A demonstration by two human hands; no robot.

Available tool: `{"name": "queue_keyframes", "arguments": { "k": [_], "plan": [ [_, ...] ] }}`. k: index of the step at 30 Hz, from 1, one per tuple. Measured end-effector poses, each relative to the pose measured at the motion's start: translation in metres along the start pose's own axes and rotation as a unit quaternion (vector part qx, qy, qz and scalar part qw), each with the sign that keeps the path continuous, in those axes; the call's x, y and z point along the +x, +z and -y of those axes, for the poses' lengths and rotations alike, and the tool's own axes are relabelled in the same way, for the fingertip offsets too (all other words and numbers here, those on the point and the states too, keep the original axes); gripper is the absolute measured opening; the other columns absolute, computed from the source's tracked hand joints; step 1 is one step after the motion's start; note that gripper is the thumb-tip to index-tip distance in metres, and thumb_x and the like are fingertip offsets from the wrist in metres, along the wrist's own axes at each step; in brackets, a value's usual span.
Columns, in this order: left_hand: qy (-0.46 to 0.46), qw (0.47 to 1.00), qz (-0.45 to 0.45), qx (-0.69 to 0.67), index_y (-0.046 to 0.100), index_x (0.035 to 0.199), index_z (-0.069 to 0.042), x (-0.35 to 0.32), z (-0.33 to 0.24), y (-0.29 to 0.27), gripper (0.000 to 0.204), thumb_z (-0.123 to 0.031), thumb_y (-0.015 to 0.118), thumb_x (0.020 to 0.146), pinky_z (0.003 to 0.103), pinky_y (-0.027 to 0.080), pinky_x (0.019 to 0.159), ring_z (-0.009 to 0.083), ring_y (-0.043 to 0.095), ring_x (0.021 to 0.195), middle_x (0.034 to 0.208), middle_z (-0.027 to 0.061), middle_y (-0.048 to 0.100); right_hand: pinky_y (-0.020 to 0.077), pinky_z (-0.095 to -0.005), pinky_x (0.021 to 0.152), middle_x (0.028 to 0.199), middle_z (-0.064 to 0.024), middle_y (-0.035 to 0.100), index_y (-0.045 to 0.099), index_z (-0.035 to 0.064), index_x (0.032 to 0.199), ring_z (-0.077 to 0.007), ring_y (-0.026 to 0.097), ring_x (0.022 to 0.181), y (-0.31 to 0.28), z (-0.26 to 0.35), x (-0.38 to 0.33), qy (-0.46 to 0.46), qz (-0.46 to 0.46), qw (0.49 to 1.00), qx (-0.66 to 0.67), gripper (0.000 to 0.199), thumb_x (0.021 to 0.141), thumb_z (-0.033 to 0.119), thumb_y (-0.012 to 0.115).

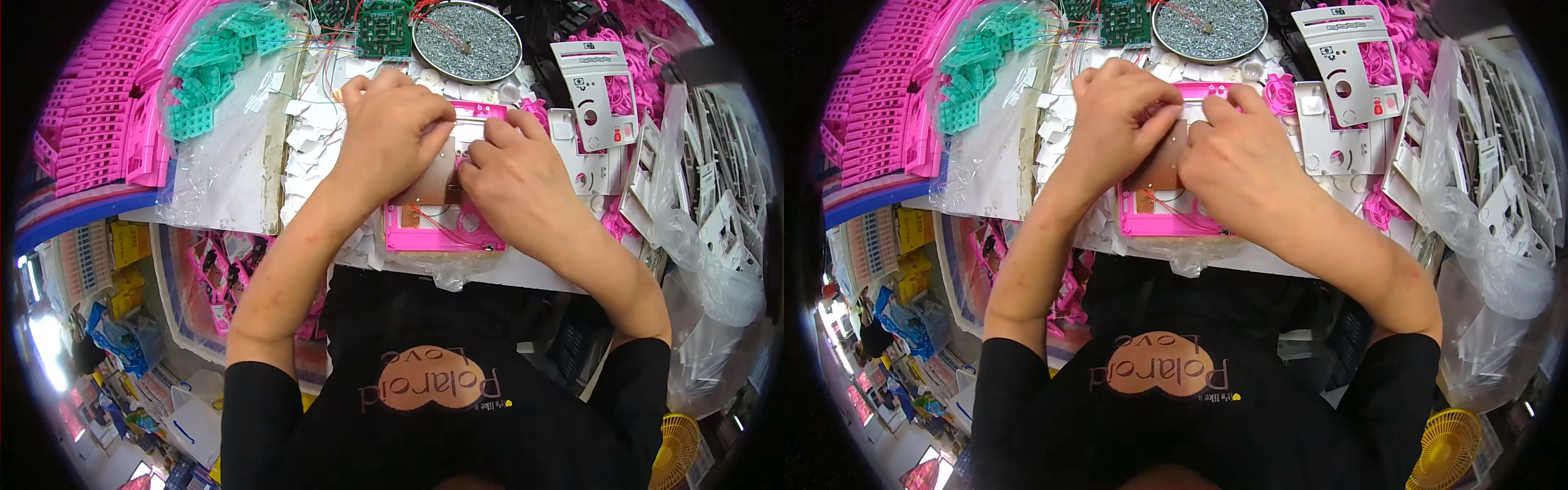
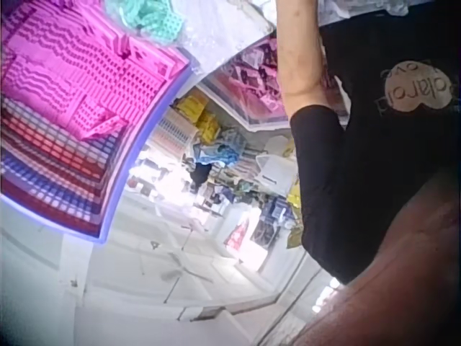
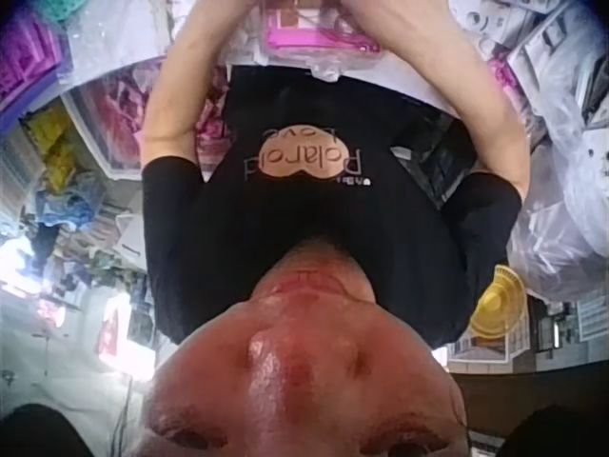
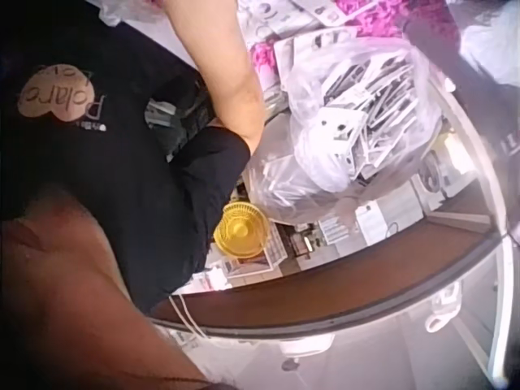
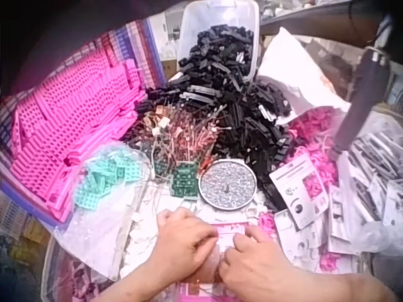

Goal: Assemble a toy cash register by installing components, circuit boards, and securing them with a power screwdriver.

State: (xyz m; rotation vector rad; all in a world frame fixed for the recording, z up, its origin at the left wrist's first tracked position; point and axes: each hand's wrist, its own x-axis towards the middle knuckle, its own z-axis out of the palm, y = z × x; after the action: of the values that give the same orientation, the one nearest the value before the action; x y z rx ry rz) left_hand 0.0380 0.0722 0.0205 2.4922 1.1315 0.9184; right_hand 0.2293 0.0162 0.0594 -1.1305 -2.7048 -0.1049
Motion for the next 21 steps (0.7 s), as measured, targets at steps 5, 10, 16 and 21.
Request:
{"name": "queue_keyframes", "arguments": {
  "k": [5, 10, 16, 21],
  "plan": [
    [0.056, 0.992, 0.095, 0.056, 0.075, 0.088, -0.014, 0.013, -0.001, -0.001, 0.005, -0.017, 0.075, 0.083, 0.048, 0.035, 0.097, 0.0214, 0.060, 0.096, 0.083, -0.0012, 0.070, 0.0463, -0.0424, 0.084, 0.075, -0.0062, 0.065, 0.069, 0.0077, 0.075, -0.0244, 0.062, 0.083, 0.005, 0.004, -0.015, 0.070, -0.045, 0.995, 0.050, 0.006, 0.074, 0.014, 0.066],
    [0.180, 0.971, 0.142, 0.067, 0.071, 0.084, -0.012, 0.027, 0.005, -0.008, 0.006, -0.018, 0.073, 0.084, 0.049, 0.037, 0.099, 0.0226, 0.060, 0.097, 0.089, -0.0003, 0.067, 0.0468, -0.0412, 0.082, 0.075, -0.0059, 0.063, 0.063, 0.0072, 0.081, -0.0264, 0.061, 0.082, 0.009, 0.005, -0.022, 0.118, -0.097, 0.985, 0.083, 0.011, 0.076, 0.014, 0.071],
    [0.296, 0.928, 0.187, 0.127, 0.069, 0.078, -0.013, 0.046, 0.002, -0.010, 0.006, -0.018, 0.068, 0.081, 0.042, 0.042, 0.097, 0.0198, 0.061, 0.093, 0.089, -0.0015, 0.063, 0.0461, -0.0412, 0.079, 0.083, -0.0048, 0.062, 0.064, 0.0083, 0.083, -0.0263, 0.058, 0.085, 0.009, 0.004, -0.020, 0.113, -0.112, 0.984, 0.081, 0.013, 0.076, 0.012, 0.074],
    [0.353, 0.897, 0.228, 0.136, 0.069, 0.075, -0.014, 0.058, 0.000, -0.014, 0.006, -0.019, 0.066, 0.078, 0.035, 0.044, 0.092, 0.0158, 0.061, 0.092, 0.086, -0.0033, 0.061, 0.0444, -0.0420, 0.075, 0.084, -0.0041, 0.058, 0.064, 0.0084, 0.084, -0.0266, 0.056, 0.084, 0.013, 0.008, -0.023, 0.121, -0.118, 0.976, 0.135, 0.014, 0.074, 0.011, 0.075]
  ]
}}
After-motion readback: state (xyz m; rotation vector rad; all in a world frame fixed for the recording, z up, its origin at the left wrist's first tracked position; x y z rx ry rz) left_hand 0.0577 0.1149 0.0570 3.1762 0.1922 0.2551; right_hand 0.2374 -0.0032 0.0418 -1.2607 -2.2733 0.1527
